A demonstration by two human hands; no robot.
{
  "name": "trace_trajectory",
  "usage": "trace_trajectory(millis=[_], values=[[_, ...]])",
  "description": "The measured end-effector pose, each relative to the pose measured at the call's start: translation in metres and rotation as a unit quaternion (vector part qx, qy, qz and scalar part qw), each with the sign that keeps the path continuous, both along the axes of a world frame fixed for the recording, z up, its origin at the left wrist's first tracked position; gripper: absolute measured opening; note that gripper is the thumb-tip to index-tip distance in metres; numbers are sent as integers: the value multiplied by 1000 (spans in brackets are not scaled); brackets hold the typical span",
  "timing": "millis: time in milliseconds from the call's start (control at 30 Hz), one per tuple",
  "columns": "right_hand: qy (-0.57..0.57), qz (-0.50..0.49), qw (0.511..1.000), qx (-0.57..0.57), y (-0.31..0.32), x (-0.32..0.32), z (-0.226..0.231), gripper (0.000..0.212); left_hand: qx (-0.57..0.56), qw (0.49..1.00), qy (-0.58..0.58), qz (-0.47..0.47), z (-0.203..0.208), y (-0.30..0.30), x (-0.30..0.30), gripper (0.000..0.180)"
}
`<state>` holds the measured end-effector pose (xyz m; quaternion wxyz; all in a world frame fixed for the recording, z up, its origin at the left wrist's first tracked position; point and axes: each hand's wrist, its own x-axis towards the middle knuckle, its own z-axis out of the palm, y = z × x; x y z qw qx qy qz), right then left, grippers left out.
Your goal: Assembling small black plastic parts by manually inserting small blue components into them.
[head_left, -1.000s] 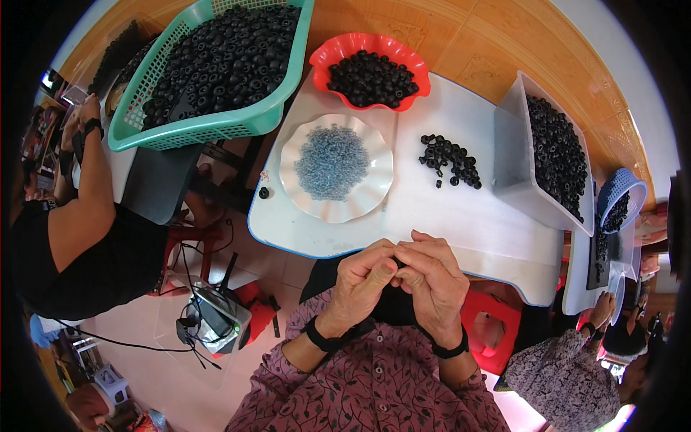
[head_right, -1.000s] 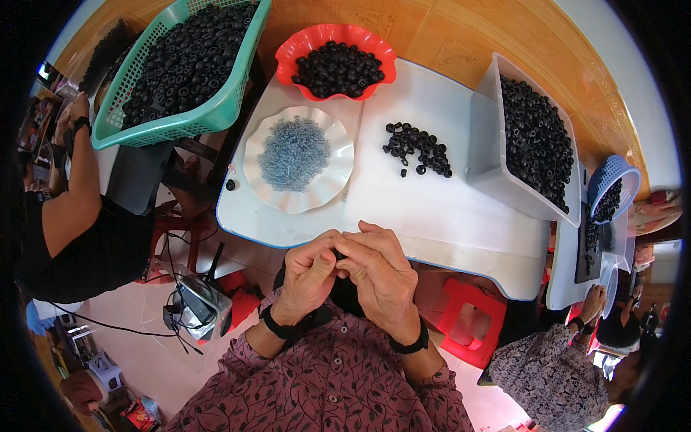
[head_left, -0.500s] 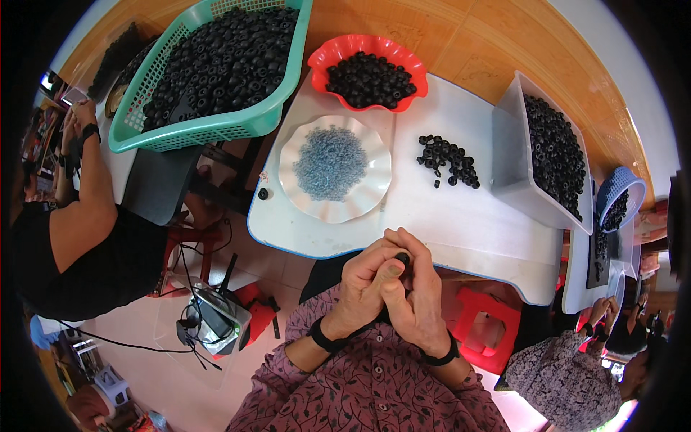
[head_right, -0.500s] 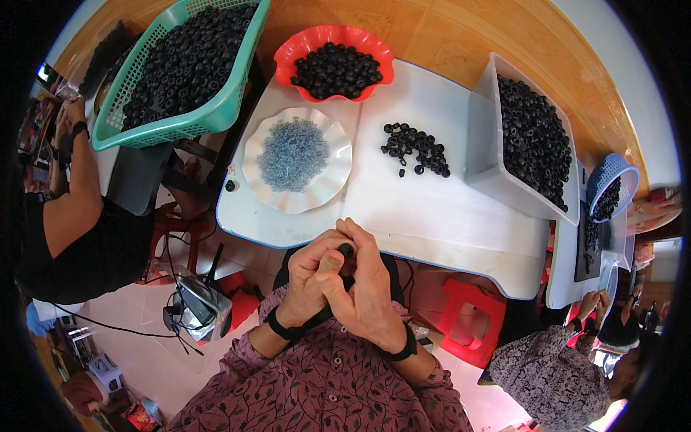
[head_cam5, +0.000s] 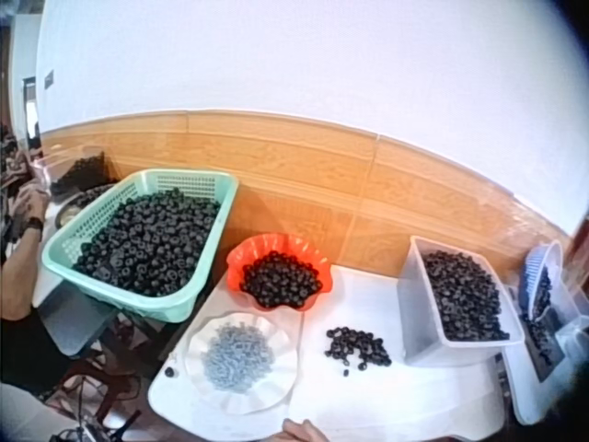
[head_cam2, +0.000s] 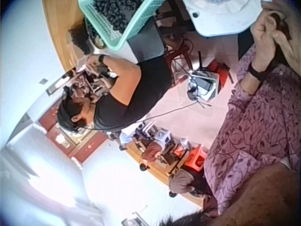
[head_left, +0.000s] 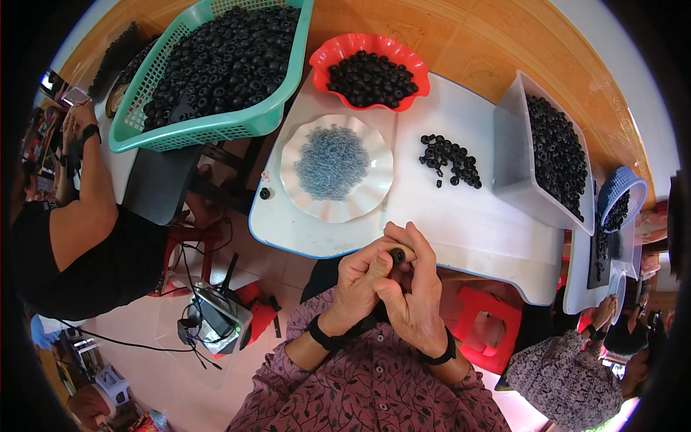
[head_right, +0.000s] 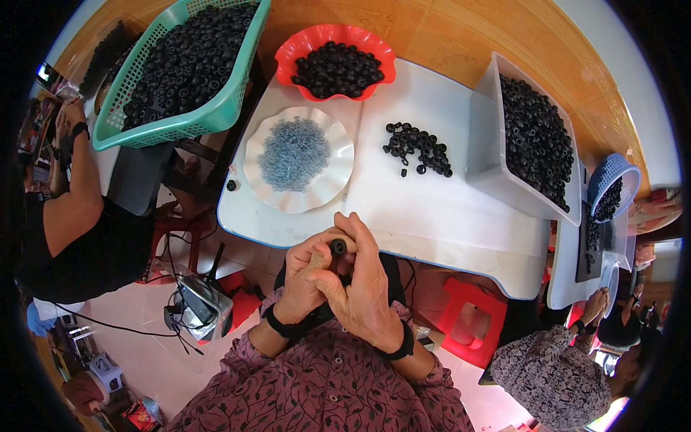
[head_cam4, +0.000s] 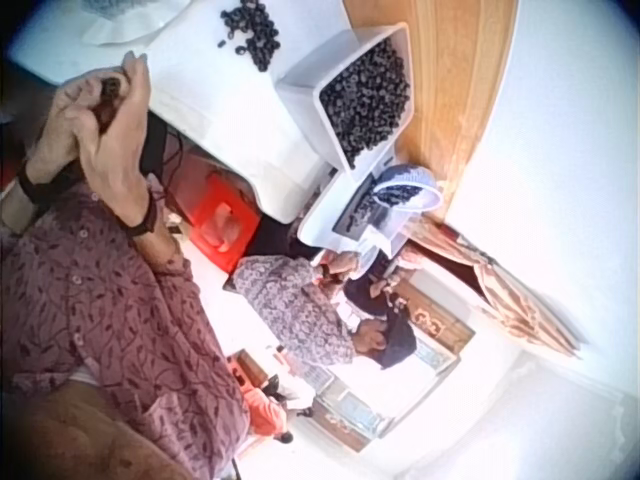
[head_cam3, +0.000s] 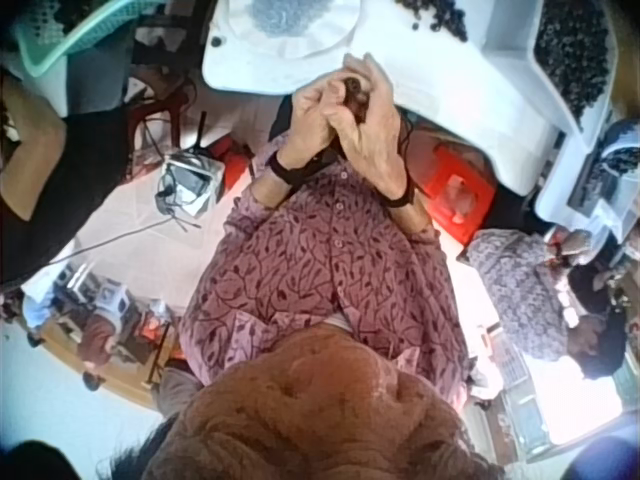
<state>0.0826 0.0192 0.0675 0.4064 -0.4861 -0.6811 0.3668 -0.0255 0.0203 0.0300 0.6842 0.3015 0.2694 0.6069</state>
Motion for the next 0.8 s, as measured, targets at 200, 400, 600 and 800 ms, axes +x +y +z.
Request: trace_trajectory(millis=[200,400,600,800], values=[[28,6,999,27,1,8,-3,57,23,997,-73,-2,-3,2,2,43],[-43,20,990,133,10,12,9,31,30,998,-54,5,-22,4,-2,42],[63,-3,997,47,8,18,3,17,31,999,-22,7,-18,2,-3,15],[192,-22,981,-30,9,21,-2,15,43,997,59,40,-5,1,-1,19]])
